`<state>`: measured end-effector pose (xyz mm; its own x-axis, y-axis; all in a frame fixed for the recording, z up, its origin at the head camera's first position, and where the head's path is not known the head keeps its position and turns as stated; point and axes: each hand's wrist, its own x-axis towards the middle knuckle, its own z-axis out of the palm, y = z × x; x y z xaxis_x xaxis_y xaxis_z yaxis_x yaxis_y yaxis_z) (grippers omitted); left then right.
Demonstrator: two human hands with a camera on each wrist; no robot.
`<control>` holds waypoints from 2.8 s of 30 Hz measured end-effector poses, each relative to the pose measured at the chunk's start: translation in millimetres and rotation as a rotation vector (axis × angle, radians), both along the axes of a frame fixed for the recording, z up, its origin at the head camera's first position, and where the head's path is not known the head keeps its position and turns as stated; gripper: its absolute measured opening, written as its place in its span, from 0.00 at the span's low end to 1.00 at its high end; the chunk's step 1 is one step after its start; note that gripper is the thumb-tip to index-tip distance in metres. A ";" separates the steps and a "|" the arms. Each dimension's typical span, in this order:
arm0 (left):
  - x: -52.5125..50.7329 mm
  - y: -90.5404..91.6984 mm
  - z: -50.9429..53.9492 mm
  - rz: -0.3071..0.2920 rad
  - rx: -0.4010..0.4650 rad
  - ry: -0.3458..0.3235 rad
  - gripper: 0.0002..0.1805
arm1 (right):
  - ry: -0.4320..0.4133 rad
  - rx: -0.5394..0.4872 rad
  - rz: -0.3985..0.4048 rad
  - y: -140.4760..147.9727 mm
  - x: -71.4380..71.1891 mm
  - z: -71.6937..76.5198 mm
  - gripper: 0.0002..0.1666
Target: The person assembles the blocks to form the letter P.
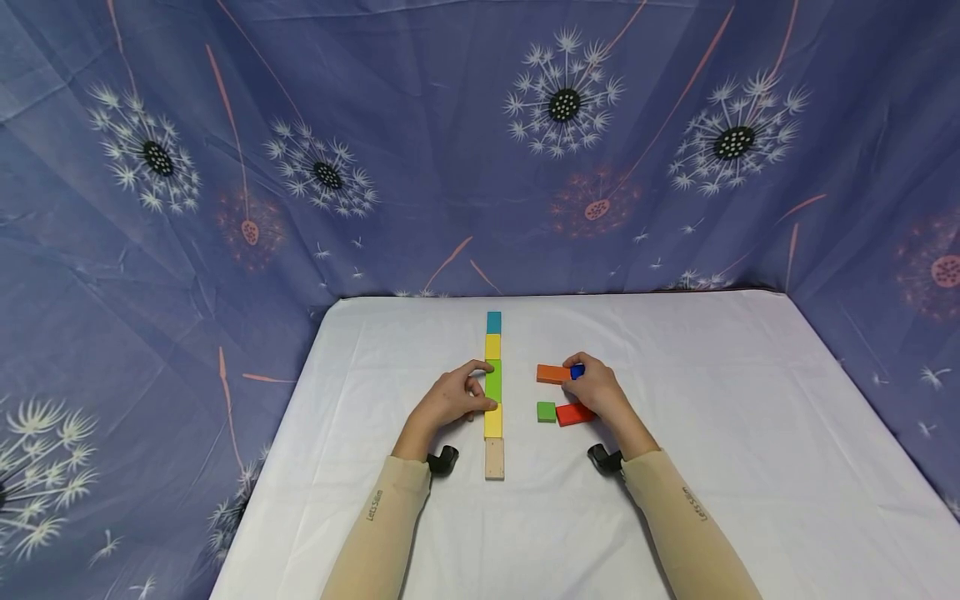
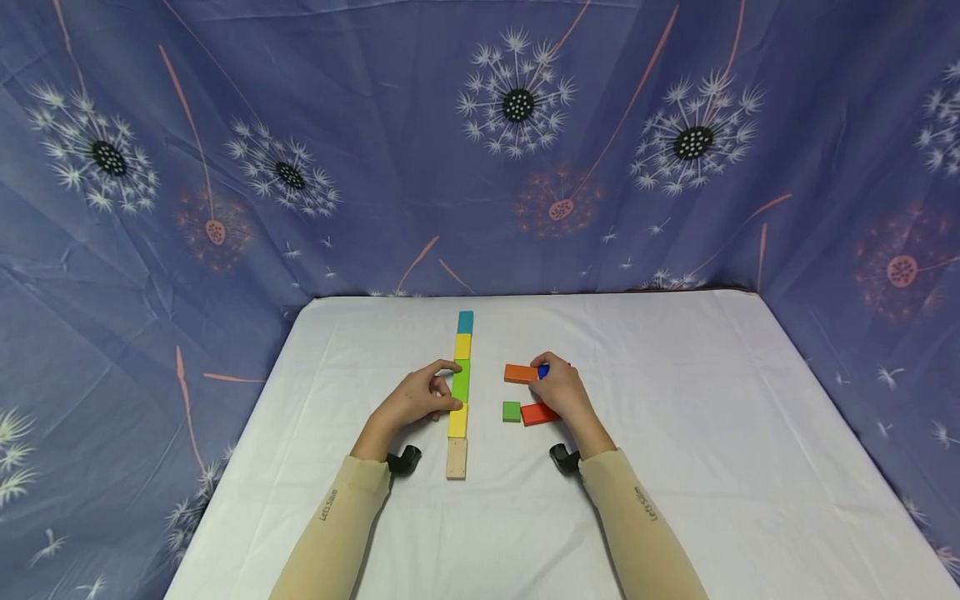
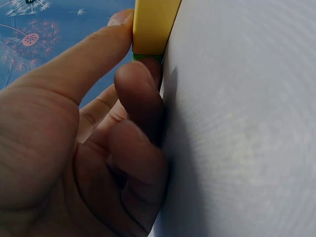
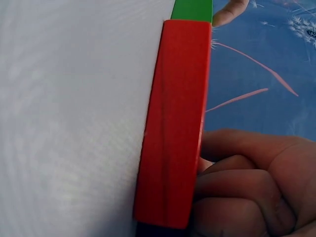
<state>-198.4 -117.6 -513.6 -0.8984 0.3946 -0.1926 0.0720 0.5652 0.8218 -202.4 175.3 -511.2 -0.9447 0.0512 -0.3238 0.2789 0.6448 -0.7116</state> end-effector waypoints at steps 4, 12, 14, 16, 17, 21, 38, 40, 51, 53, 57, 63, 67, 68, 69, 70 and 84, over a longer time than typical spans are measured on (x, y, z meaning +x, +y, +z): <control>0.2 -0.6 0.2 -0.001 -0.002 0.002 0.36 | 0.013 0.000 0.004 0.0 0.0 -0.5 0.25; 0.9 -1.7 0.8 0.002 0.002 -0.005 0.36 | 0.008 -0.089 0.005 3.6 2.3 -0.5 0.25; 1.2 -1.9 0.7 0.003 0.004 -0.007 0.36 | 0.006 -0.106 0.010 4.7 2.9 0.3 0.25; 1.3 -2.0 0.4 0.004 0.005 -0.008 0.36 | 0.005 -0.116 0.015 5.9 3.1 0.6 0.25; 1.3 -2.1 0.1 0.004 0.006 -0.009 0.36 | 0.007 -0.118 0.018 6.7 3.2 0.5 0.25; 1.3 -2.3 -0.4 0.002 0.007 -0.009 0.36 | 0.028 -0.118 0.023 8.3 3.7 -0.2 0.25; -0.1 0.0 -0.1 -0.005 0.019 -0.013 0.36 | 0.121 -0.228 0.097 12.9 10.4 14.1 0.25; -0.5 -0.2 0.3 -0.006 0.024 -0.015 0.36 | 0.122 -0.239 0.104 12.7 10.3 15.3 0.24; -0.9 -0.1 2.3 -0.006 0.009 -0.017 0.35 | 0.129 -0.210 0.124 15.0 -2.7 24.0 0.24; -0.8 0.0 2.4 -0.006 0.009 -0.017 0.35 | 0.125 -0.214 0.118 15.5 -5.9 24.1 0.24; -0.1 0.3 2.8 -0.005 0.017 -0.020 0.35 | 0.114 -0.226 0.126 17.3 -12.0 23.4 0.25; 1.0 0.4 2.8 -0.011 0.017 -0.010 0.35 | 0.099 -0.240 0.127 17.9 -20.4 24.1 0.24; 0.7 0.4 3.2 -0.009 0.015 -0.010 0.36 | 0.091 -0.234 0.136 17.5 -26.3 26.9 0.24; 0.5 0.4 3.1 -0.008 0.015 -0.012 0.36 | 0.090 -0.233 0.137 17.3 -27.7 27.5 0.24; 0.4 0.4 3.0 -0.007 0.015 -0.015 0.36 | 0.089 -0.232 0.137 17.0 -29.1 28.0 0.24; 0.3 0.4 2.6 -0.005 0.016 -0.017 0.36 | 0.089 -0.230 0.137 16.7 -30.5 28.2 0.24; -1.2 1.1 2.1 -0.002 -0.003 -0.016 0.36 | 0.076 -0.245 0.138 16.7 -49.8 29.9 0.24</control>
